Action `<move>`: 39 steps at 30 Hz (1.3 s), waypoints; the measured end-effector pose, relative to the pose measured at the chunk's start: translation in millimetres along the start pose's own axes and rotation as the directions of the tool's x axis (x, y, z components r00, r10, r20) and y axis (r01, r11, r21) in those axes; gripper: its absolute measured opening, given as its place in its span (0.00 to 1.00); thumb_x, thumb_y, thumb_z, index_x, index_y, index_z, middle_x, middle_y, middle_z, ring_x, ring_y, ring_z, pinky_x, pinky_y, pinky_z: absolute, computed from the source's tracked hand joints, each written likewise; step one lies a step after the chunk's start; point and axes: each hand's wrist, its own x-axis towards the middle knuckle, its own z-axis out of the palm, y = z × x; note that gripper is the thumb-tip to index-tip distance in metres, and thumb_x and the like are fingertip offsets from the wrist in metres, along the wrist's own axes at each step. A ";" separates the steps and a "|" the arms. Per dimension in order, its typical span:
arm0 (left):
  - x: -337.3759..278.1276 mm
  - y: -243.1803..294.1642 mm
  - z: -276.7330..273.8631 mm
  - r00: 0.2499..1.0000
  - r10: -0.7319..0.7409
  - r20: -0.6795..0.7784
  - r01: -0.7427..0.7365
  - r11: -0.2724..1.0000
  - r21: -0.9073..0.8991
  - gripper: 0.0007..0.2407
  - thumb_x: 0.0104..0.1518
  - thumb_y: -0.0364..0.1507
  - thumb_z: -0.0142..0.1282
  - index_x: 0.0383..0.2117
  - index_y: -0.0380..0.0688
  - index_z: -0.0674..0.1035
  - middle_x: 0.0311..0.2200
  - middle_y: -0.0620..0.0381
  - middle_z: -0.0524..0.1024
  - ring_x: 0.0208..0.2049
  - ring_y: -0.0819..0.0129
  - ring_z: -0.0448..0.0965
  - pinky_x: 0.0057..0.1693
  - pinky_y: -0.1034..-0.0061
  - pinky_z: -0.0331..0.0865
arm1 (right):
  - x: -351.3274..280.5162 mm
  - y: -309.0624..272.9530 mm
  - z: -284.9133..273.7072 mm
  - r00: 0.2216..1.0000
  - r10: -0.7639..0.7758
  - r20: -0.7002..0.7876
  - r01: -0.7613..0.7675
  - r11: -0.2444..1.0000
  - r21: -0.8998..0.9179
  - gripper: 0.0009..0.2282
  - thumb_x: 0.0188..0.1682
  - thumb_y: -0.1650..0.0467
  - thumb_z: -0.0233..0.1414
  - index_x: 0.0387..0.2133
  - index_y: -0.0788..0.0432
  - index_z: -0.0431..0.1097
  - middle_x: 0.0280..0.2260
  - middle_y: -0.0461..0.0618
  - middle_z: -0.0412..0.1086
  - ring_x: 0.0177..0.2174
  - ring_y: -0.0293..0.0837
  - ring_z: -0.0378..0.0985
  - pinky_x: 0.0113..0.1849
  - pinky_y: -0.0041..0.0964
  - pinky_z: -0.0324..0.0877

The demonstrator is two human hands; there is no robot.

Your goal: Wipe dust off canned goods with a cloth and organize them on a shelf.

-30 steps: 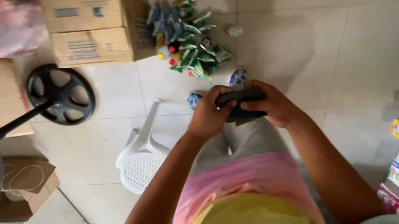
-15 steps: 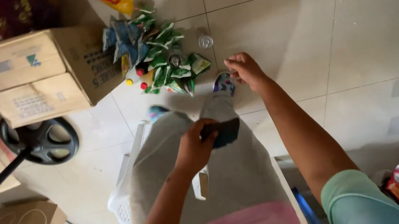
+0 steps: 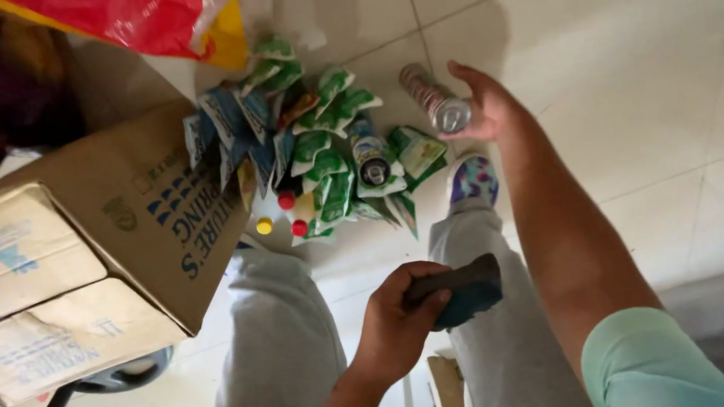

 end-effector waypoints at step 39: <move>-173.7 104.4 -138.0 0.152 0.851 0.503 -0.416 -0.407 0.813 0.30 0.57 0.20 0.58 0.64 0.74 0.68 0.50 0.51 0.66 0.43 0.53 0.80 0.43 0.61 0.77 | -277.2 180.2 300.9 0.855 -0.454 0.250 0.511 0.819 -0.260 0.20 0.46 0.63 0.58 0.50 0.57 0.68 0.48 0.58 0.71 0.44 0.54 0.76 0.41 0.48 0.78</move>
